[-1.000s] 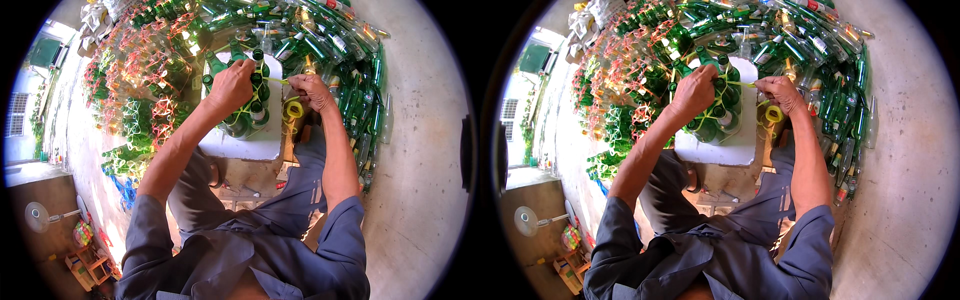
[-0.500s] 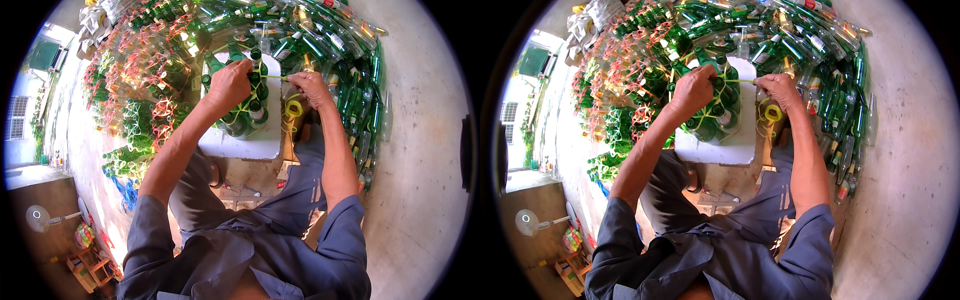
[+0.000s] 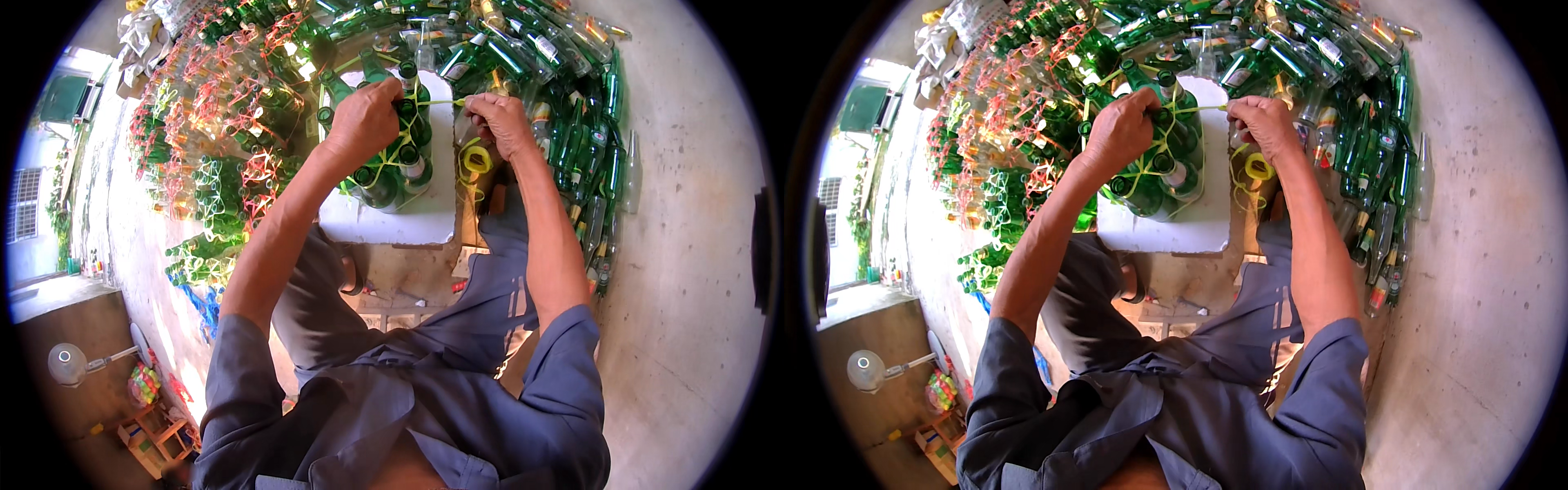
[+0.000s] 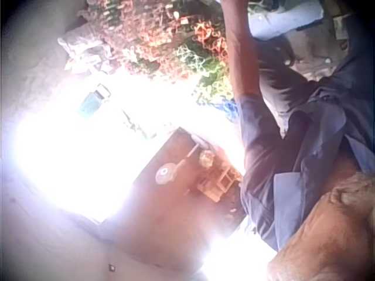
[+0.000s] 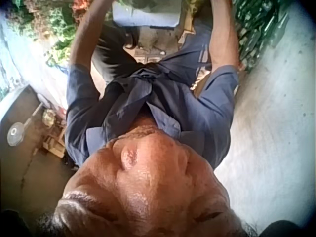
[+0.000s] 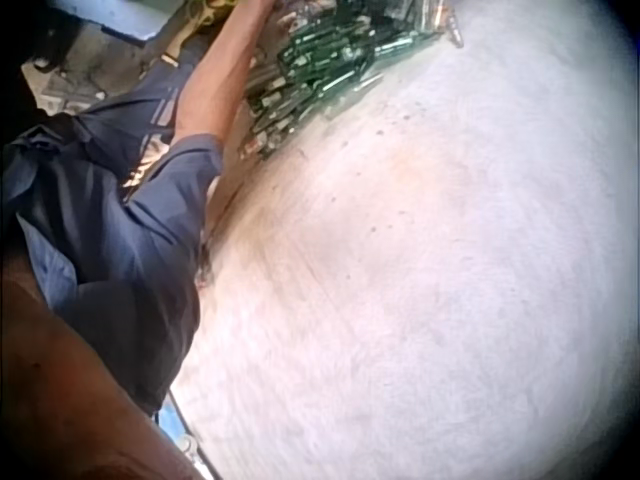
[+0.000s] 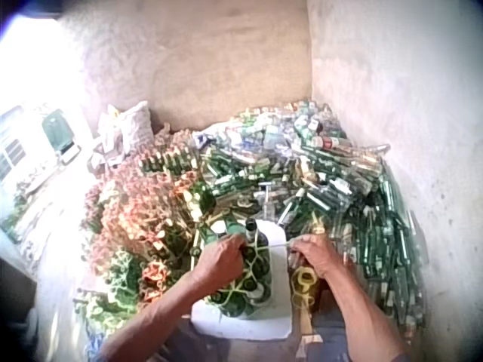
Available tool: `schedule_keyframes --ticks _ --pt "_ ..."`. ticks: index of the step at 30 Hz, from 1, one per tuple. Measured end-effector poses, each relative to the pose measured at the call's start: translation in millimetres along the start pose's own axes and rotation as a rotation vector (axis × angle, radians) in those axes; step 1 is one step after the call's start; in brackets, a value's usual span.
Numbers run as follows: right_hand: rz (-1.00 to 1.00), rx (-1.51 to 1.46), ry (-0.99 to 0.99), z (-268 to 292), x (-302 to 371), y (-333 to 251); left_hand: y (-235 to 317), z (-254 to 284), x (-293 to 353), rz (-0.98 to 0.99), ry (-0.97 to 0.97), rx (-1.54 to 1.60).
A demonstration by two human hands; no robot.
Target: The person bundles green glass bottles together by hand using a yellow plastic ribbon, wrapping the ribbon around the bottle necks and tying a knot.
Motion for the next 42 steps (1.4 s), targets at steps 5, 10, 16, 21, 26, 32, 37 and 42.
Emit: schedule_keyframes --ticks 5,10,16,21,26,32,37,42 --pt "-0.007 -0.015 -0.04 -0.3 -0.7 0.6 -3.1 -5.7 2.1 0.008 0.048 0.041" --pt "-0.034 0.049 -0.062 -0.5 1.6 -0.5 0.4 -3.4 2.3 0.013 0.057 0.018" --pt "0.0 -0.015 -0.032 0.2 0.5 -0.5 -2.6 -5.0 -0.6 0.011 0.003 0.03" --pt "-0.02 -0.115 -0.009 -0.1 0.9 -0.2 -2.8 -4.8 0.1 0.017 0.003 0.067" --pt "-0.051 -0.24 -0.029 -1.9 4.5 -4.0 -3.7 -4.6 0.7 0.017 0.011 0.099" --pt "-0.059 -0.252 -0.04 -3.6 7.1 -5.3 -2.7 -3.8 0.8 0.019 0.013 0.074" --pt "-0.057 -0.274 -0.04 -0.7 4.2 0.1 -2.9 -4.6 1.1 0.01 0.009 0.085" --pt "-0.04 -0.22 -0.023 -1.2 5.1 -1.5 -4.6 -4.0 -0.9 0.003 -0.005 0.091"
Point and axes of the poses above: each hand's wrist, its own x-axis away from the middle knuckle, its own z-axis out of the back of the hand, y = z × x, the point moved 2 cm from there along -x, towards the middle knuckle, and after that the axes turned 11 degrees about -x, right-handed, at the moved point
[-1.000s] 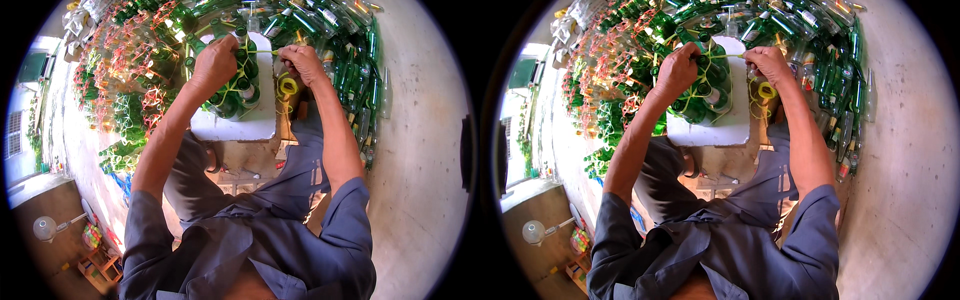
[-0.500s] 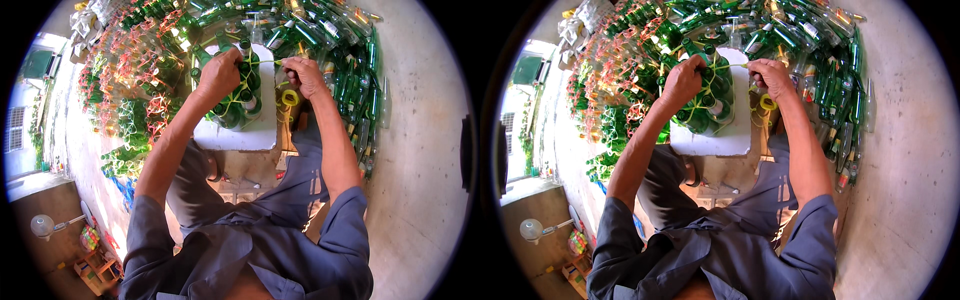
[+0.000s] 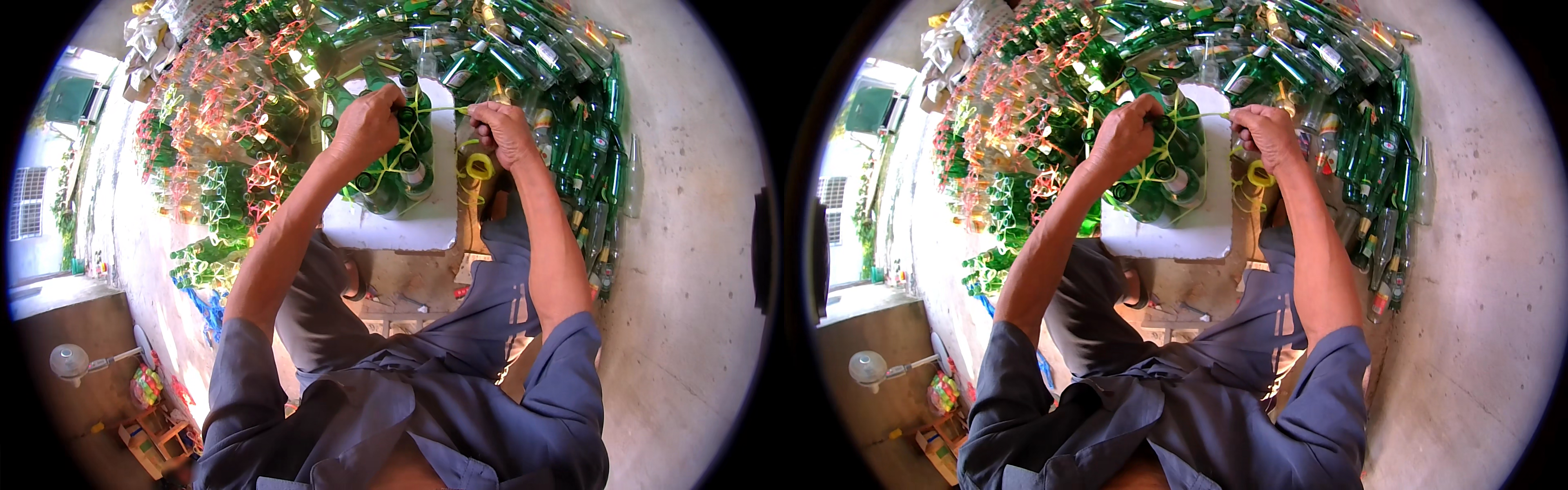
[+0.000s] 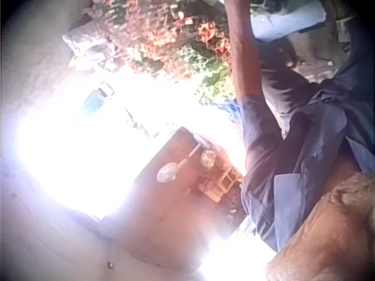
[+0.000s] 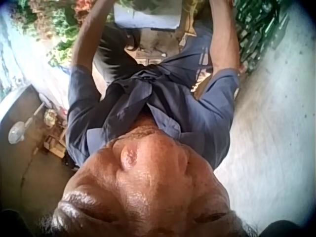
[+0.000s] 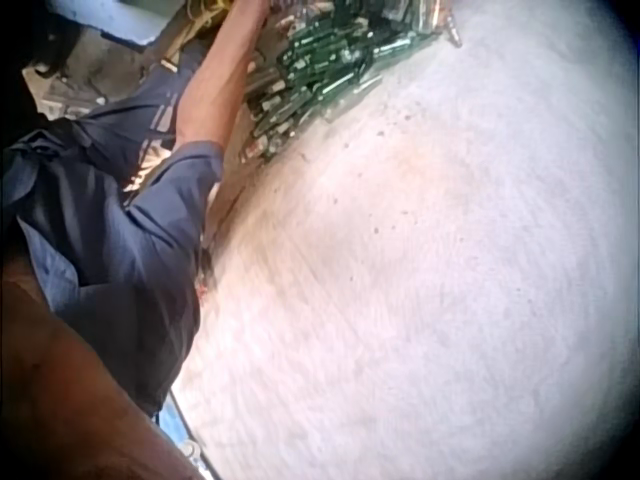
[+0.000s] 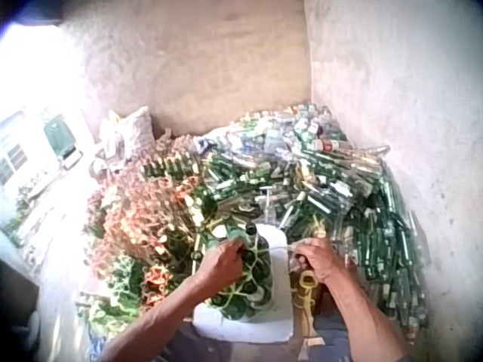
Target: The person bundles green glass bottles together by hand using a yellow plastic ribbon, wrapping the ribbon around the bottle necks and tying a knot.
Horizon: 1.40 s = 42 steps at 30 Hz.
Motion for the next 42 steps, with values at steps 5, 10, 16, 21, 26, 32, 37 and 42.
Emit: schedule_keyframes --ticks 5,10,16,21,26,32,37,42 --pt "-0.002 0.11 0.0 1.4 -1.3 2.4 2.3 -1.8 -1.7 0.038 0.032 0.011" --pt "-0.011 0.142 -0.008 -1.7 0.1 5.0 12.5 4.5 3.6 0.057 0.077 -0.02" --pt "0.03 0.11 0.044 -3.6 0.2 3.7 5.7 7.3 0.9 0.064 0.109 0.023" --pt "0.085 0.002 0.09 9.4 3.5 -4.3 24.8 19.1 7.0 0.051 0.243 0.022" --pt "0.105 -0.17 0.149 8.3 20.9 -19.6 67.0 21.0 18.9 0.066 0.22 0.262" --pt "0.098 -0.088 0.027 -5.6 50.5 -22.4 94.0 1.6 9.7 0.111 0.249 0.363" --pt "0.089 -0.14 0.024 -14.3 66.3 -14.1 114.2 -5.3 32.5 0.312 0.408 0.457" --pt "0.101 -0.126 0.05 -20.5 80.0 -3.0 117.1 -13.7 48.3 0.463 0.288 0.723"
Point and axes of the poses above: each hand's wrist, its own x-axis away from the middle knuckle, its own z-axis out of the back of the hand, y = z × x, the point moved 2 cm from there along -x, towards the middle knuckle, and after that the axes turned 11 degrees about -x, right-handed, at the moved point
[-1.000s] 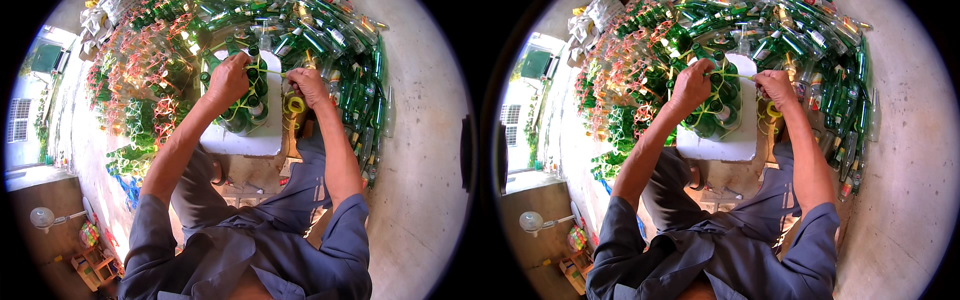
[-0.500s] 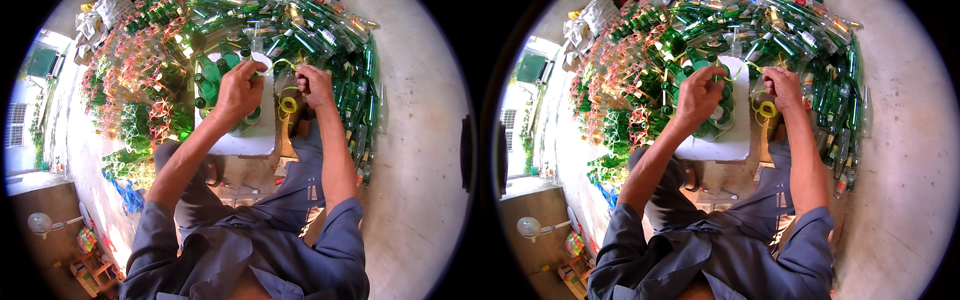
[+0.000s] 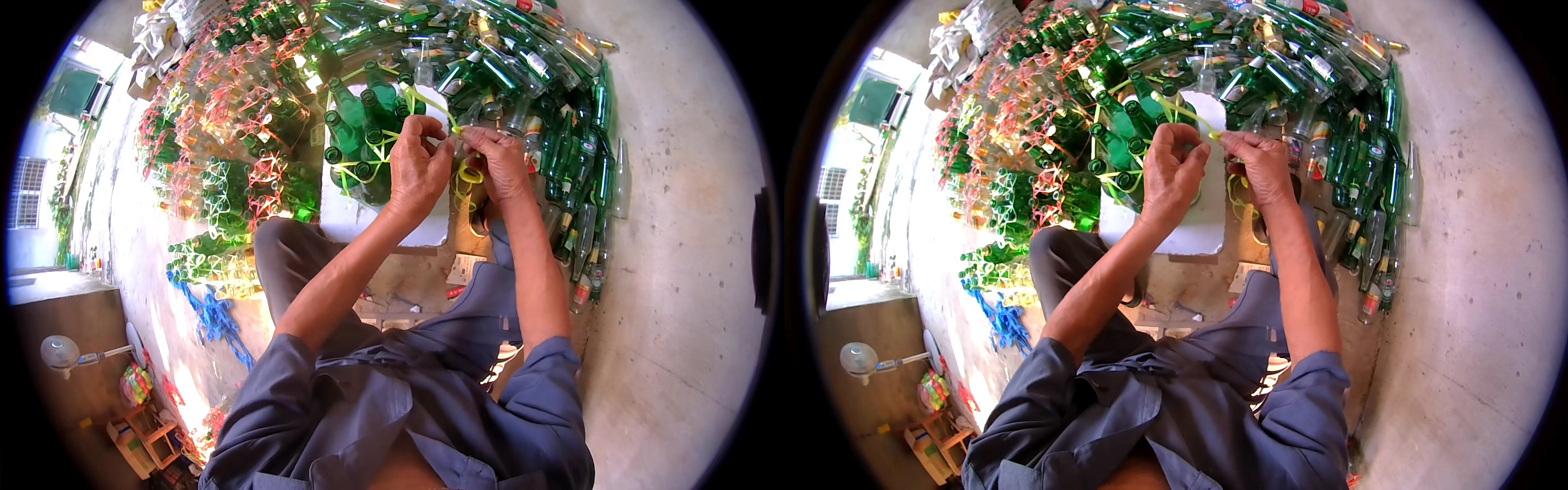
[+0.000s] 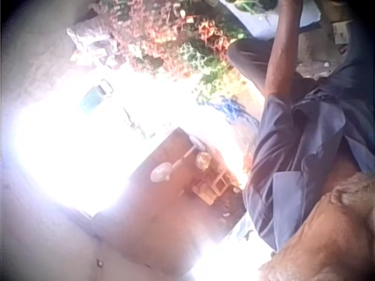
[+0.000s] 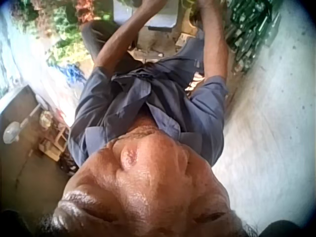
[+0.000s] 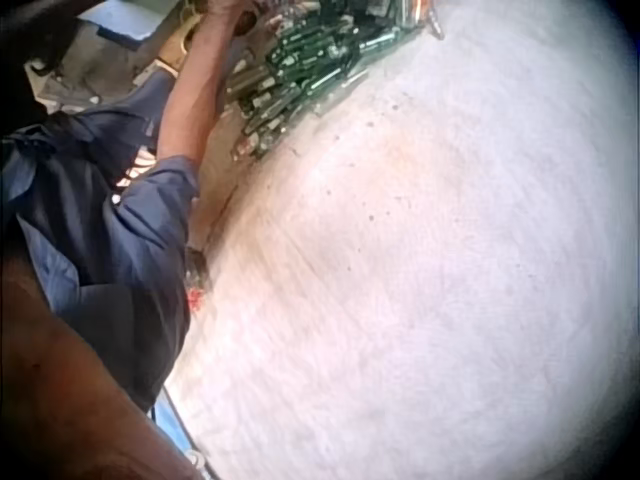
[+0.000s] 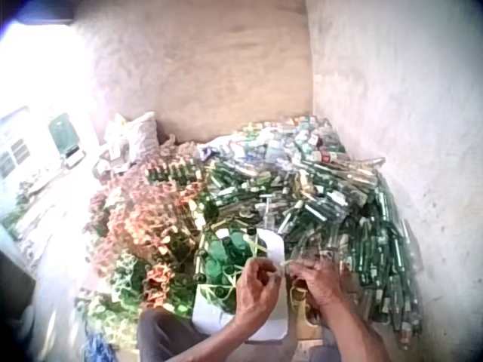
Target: The person bundles green glass bottles together by hand using a yellow plastic ribbon, wrapping the ribbon around the bottle necks and tying a knot.
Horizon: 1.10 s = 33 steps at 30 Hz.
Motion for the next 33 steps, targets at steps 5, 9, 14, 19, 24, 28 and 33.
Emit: schedule_keyframes --ticks 5,9,14,19,24,28,33 --pt "0.054 0.077 -0.031 -14.1 15.2 13.8 -16.8 -0.1 0.8 0.078 -0.003 0.025" --pt "0.18 0.271 -0.084 -20.2 23.4 8.9 -13.6 6.6 9.8 0.111 -0.042 0.074" --pt "0.392 0.353 -0.13 -29.2 28.4 19.9 -15.8 16.4 12.6 0.07 -0.008 0.024" --pt "0.488 0.432 -0.186 -32.6 31.1 31.0 -19.7 29.0 11.9 0.014 0.019 -0.192" --pt "0.568 0.419 -0.156 -35.1 27.8 40.5 -9.6 35.8 15.3 0.016 0.015 -0.303" --pt "0.578 0.439 -0.179 -38.4 28.0 36.0 -0.1 40.9 15.6 -0.006 0.021 -0.301" --pt "0.673 0.519 -0.104 -48.2 31.7 34.3 -0.8 45.5 14.0 -0.122 0.027 -0.416"
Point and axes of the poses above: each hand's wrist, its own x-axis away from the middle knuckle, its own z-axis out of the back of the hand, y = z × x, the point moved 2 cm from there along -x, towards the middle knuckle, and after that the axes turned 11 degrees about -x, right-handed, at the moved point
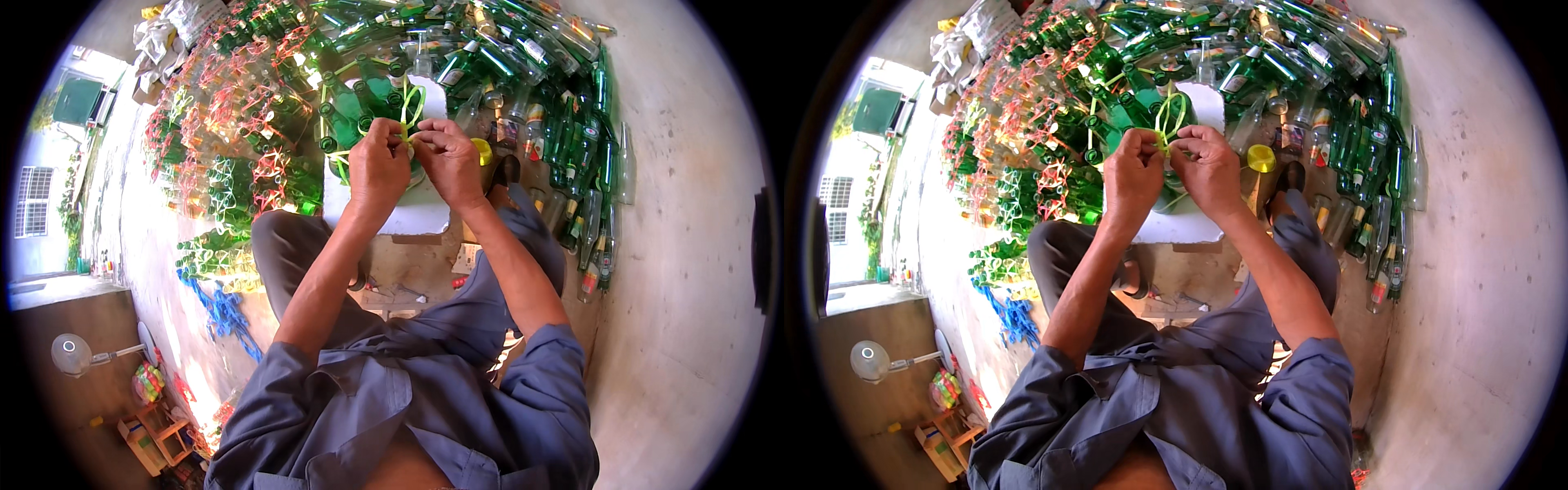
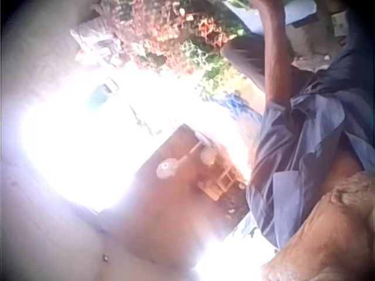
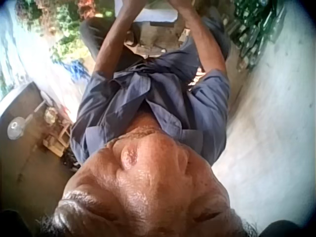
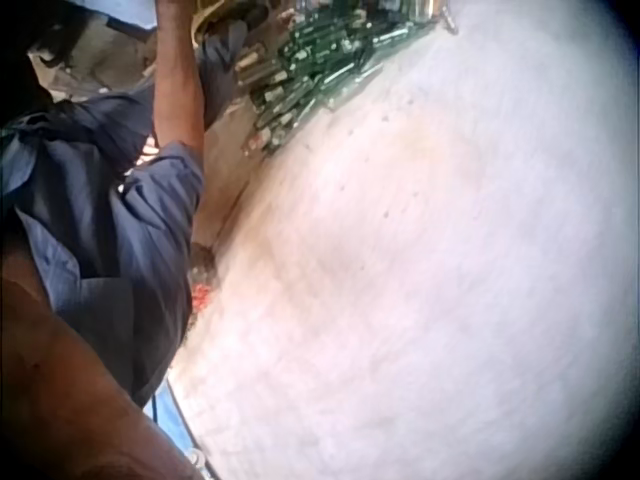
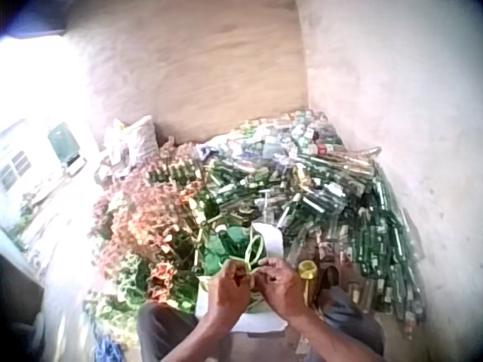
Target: The person bundles green glass bottles together by hand using a yellow plastic ribbon, wrapping the ribbon around the bottle necks and tying a knot.
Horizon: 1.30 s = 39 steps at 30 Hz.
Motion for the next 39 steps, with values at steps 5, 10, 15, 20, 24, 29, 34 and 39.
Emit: schedule_keyframes --ticks 5,10,15,20,24,29,34,39 --pt "0.24 0.203 0.021 -2.1 -2.7 2.3 0.6 -0.5 -0.5 -0.124 0.033 -0.115" --pt "0.103 0.204 0.03 -1.4 0.7 -12.1 5.6 1.7 -1.8 -0.184 0.099 -0.189" --pt "0.017 0.116 0.0 -0.9 0.4 -10.8 7.9 1.2 -4.3 -0.191 0.078 -0.253" --pt "-0.129 0.05 -0.038 2.0 0.7 -1.3 9.7 0.7 -10.5 -0.163 0.03 -0.312" --pt "-0.37 -0.178 0.01 -0.8 -0.3 -10.7 14.6 2.8 -12.8 -0.049 -0.05 -0.249" --pt "-0.416 -0.263 0.036 -0.6 -2.7 -5.7 12.3 3.1 -17.7 0.005 -0.081 -0.186" --pt "-0.441 -0.267 0.027 0.5 -4.8 -5.0 11.2 3.3 -24.0 -0.003 -0.115 -0.235" --pt "-0.481 -0.262 0.014 1.2 -6.0 -3.1 3.1 5.9 -30.8 0.099 -0.211 0.006"
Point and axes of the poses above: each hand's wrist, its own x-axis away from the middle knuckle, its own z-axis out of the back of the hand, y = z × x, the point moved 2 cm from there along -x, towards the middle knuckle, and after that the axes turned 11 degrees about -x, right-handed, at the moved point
